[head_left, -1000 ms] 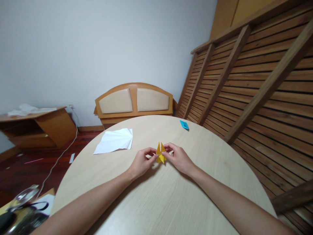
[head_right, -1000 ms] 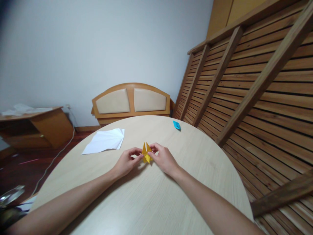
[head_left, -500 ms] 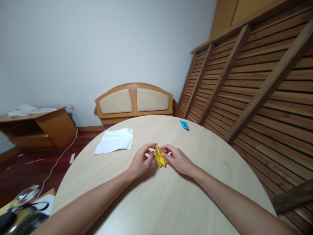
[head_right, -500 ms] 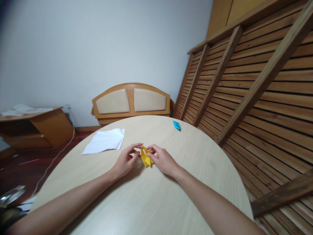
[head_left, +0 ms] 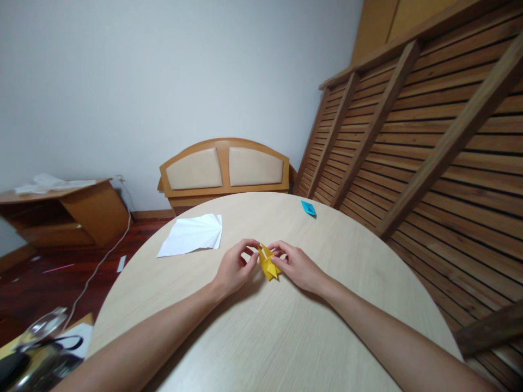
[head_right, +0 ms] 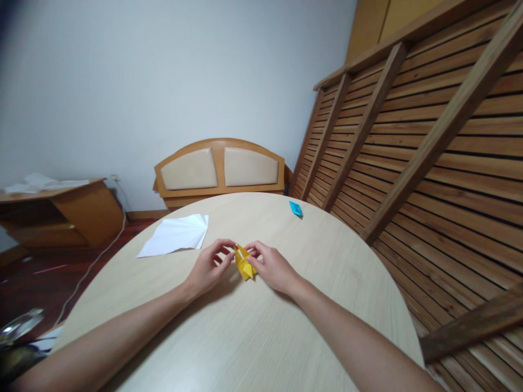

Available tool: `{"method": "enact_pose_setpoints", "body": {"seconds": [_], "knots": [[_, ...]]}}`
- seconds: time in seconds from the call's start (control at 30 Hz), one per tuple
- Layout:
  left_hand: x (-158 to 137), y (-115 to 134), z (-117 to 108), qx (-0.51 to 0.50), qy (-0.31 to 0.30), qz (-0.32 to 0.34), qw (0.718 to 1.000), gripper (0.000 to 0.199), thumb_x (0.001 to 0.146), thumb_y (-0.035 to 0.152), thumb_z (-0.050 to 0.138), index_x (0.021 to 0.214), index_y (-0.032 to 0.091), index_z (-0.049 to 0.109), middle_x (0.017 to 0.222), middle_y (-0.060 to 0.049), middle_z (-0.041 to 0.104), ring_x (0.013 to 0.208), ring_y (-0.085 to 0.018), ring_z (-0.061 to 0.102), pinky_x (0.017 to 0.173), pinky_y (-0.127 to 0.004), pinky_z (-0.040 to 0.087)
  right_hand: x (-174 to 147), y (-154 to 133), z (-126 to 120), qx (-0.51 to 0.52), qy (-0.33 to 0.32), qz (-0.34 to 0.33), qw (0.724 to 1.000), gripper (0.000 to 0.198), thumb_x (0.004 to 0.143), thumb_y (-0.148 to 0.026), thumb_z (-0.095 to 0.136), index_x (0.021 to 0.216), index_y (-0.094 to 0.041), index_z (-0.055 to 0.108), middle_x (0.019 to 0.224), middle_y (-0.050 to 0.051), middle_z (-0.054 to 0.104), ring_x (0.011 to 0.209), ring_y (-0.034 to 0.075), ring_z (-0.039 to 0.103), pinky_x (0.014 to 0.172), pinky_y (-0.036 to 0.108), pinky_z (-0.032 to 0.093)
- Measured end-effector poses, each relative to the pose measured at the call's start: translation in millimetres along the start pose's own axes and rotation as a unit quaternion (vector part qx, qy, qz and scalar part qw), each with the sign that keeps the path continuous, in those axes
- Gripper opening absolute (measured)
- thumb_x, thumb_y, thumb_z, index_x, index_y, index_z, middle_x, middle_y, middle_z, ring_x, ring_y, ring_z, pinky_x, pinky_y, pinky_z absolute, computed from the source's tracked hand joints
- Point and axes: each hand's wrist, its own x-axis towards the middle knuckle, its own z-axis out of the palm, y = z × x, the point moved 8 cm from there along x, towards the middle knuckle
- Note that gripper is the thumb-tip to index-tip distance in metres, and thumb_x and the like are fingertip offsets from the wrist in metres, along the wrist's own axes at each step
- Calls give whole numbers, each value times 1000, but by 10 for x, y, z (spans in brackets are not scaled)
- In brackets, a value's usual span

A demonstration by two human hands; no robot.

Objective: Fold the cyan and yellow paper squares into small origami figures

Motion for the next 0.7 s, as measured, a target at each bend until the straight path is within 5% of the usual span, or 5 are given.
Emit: {"method": "enact_pose_setpoints", "body": {"seconds": [0.7], "knots": [[4, 35, -5, -8, -8, 28, 1000, 19, 92, 24, 54, 108, 18, 61, 98, -6, 67, 83, -14, 64, 57, -20, 49, 0, 25, 9, -8, -13, 7, 1000, 22, 92, -24, 57, 113, -20, 62, 97, 4, 71, 83, 16, 66, 72, 27, 50]]}}
